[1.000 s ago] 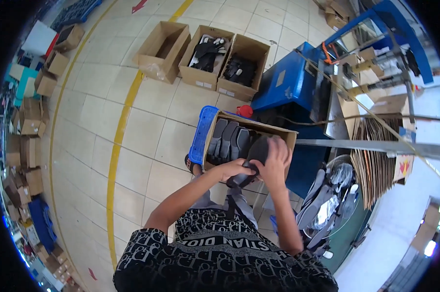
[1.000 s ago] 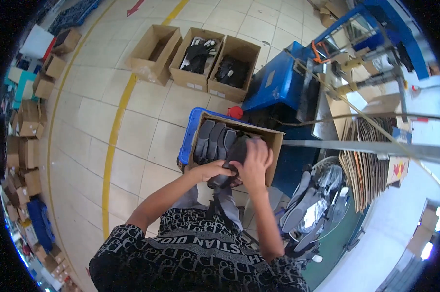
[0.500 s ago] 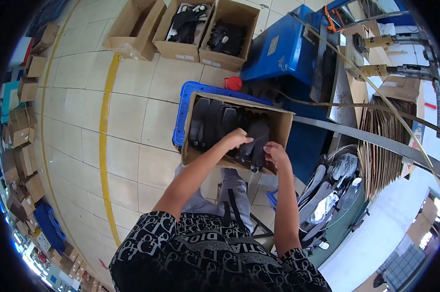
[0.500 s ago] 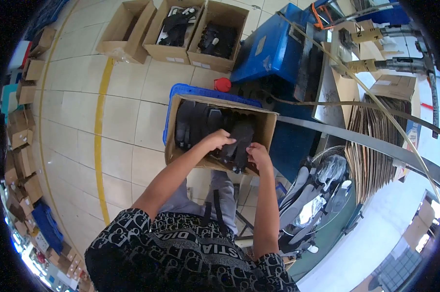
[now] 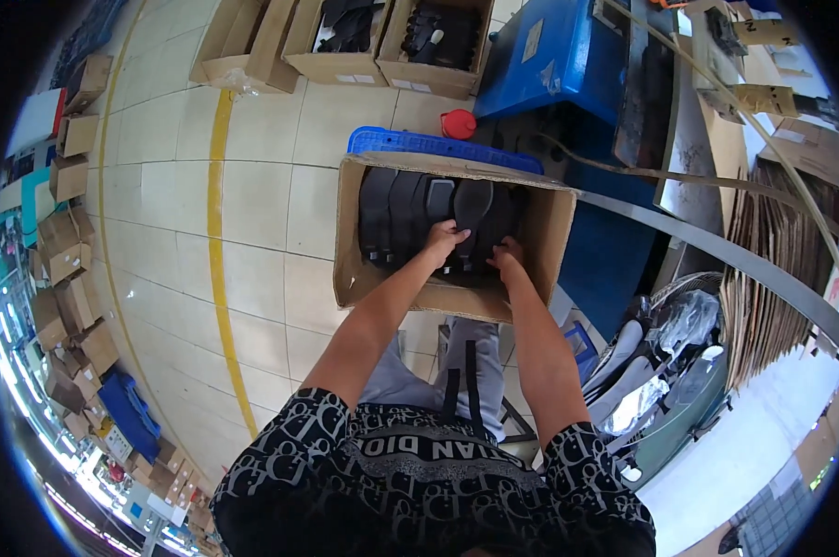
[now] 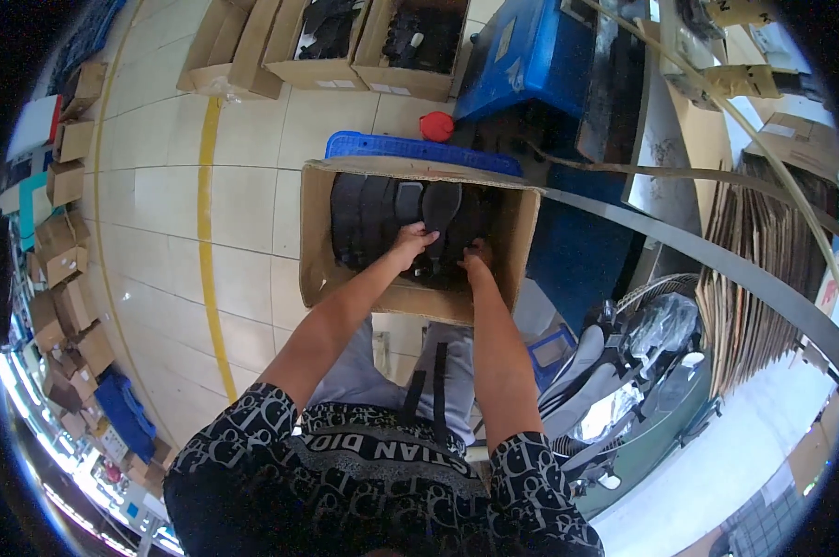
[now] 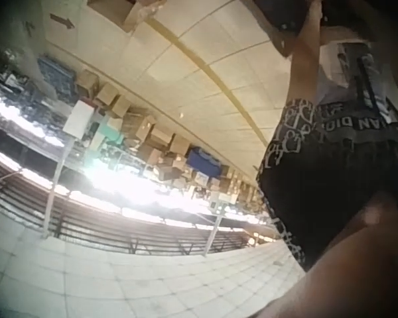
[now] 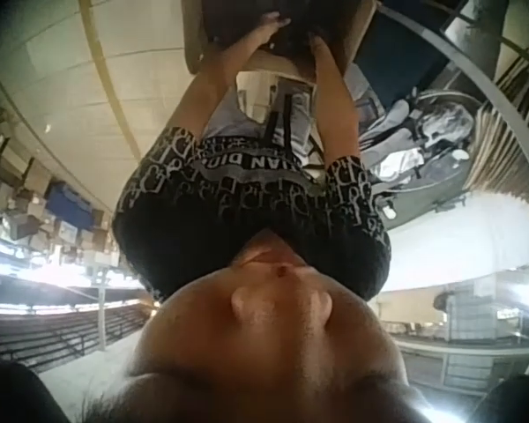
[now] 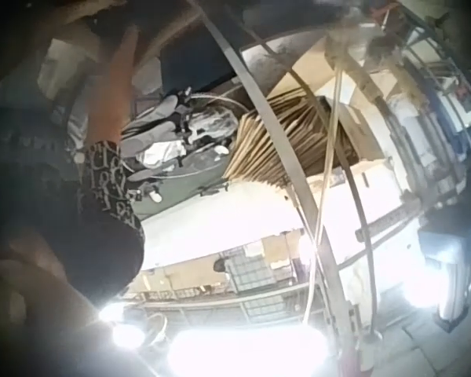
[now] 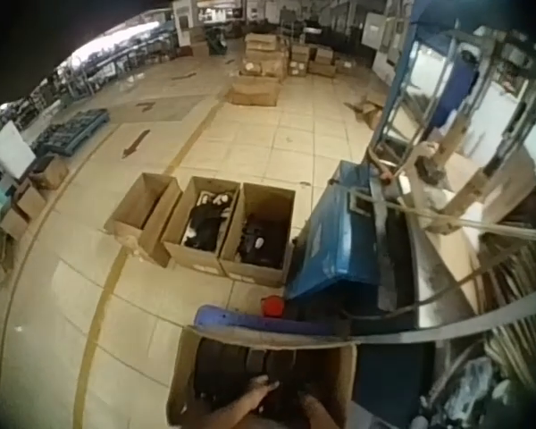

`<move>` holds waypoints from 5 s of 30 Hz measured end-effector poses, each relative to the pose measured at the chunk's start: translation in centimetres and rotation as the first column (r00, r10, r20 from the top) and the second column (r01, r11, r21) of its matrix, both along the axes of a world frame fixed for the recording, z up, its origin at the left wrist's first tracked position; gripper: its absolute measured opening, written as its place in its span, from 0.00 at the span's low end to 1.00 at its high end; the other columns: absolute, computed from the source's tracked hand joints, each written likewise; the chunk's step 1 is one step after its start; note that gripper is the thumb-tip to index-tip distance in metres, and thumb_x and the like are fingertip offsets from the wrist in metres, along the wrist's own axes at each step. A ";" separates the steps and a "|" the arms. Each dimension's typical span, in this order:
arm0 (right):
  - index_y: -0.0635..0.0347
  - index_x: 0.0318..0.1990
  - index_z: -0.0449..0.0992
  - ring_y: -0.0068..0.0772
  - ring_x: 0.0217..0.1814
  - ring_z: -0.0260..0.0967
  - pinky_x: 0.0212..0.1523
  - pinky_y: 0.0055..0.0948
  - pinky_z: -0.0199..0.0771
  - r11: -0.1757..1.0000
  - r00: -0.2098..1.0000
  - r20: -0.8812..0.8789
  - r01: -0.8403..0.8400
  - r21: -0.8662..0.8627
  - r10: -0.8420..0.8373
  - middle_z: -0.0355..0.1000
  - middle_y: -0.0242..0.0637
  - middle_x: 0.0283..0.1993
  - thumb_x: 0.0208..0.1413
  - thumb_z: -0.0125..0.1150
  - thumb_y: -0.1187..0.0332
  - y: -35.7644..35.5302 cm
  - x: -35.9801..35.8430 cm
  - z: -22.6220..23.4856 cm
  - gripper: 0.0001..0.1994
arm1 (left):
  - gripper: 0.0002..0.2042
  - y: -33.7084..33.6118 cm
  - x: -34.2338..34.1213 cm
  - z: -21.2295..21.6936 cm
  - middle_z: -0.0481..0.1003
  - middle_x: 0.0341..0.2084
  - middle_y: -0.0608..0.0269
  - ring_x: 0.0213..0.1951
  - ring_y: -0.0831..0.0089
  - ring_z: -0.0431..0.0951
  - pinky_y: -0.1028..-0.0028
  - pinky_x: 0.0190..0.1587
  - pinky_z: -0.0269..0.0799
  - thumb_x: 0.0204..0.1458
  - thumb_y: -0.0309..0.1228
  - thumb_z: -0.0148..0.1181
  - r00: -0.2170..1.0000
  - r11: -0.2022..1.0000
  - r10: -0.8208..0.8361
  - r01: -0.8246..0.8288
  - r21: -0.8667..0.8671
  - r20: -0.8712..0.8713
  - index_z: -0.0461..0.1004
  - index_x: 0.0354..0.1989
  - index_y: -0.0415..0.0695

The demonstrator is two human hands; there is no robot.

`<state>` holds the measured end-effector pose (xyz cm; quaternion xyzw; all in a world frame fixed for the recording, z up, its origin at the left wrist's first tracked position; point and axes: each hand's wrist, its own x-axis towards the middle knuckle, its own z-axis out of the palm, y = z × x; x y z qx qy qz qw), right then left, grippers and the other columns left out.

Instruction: The recorder is collecting and organizing shoe sole components into a cardboard box in a manufacturing setting.

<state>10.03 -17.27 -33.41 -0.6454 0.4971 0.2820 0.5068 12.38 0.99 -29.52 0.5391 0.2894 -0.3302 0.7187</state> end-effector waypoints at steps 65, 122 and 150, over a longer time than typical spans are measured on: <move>0.64 0.46 0.74 0.16 0.39 0.64 0.42 0.20 0.65 0.965 0.568 0.805 0.263 0.017 -0.169 0.71 0.24 0.36 0.62 0.55 0.67 -25.7 -29.4 48.4 0.10 | 0.14 -17.7 -7.3 36.1 0.77 0.23 0.61 0.20 0.80 0.74 0.80 0.23 0.69 0.53 0.33 0.65 0.417 0.624 -0.765 0.670 0.402 0.491 0.72 0.37 0.33; 0.63 0.39 0.72 0.51 0.38 0.68 0.51 0.40 0.63 0.537 0.565 0.285 -0.349 -0.768 0.775 0.73 0.43 0.33 0.50 0.57 0.78 -5.1 -17.9 48.9 0.08 | 0.38 -5.1 -9.1 47.6 0.59 0.61 0.44 0.63 0.49 0.60 0.52 0.66 0.49 0.44 0.40 0.71 -0.231 0.693 -0.701 -0.001 0.721 0.674 0.56 0.60 0.36; 0.66 0.42 0.78 0.54 0.48 0.74 0.47 0.43 0.72 0.819 0.943 0.039 -0.266 -0.507 0.331 0.76 0.56 0.43 0.61 0.55 0.63 1.3 3.6 2.3 0.14 | 0.09 10.2 -5.5 20.1 0.78 0.38 0.61 0.32 0.73 0.78 0.71 0.33 0.76 0.62 0.31 0.51 0.959 0.958 0.263 -0.272 -0.092 -0.101 0.70 0.47 0.42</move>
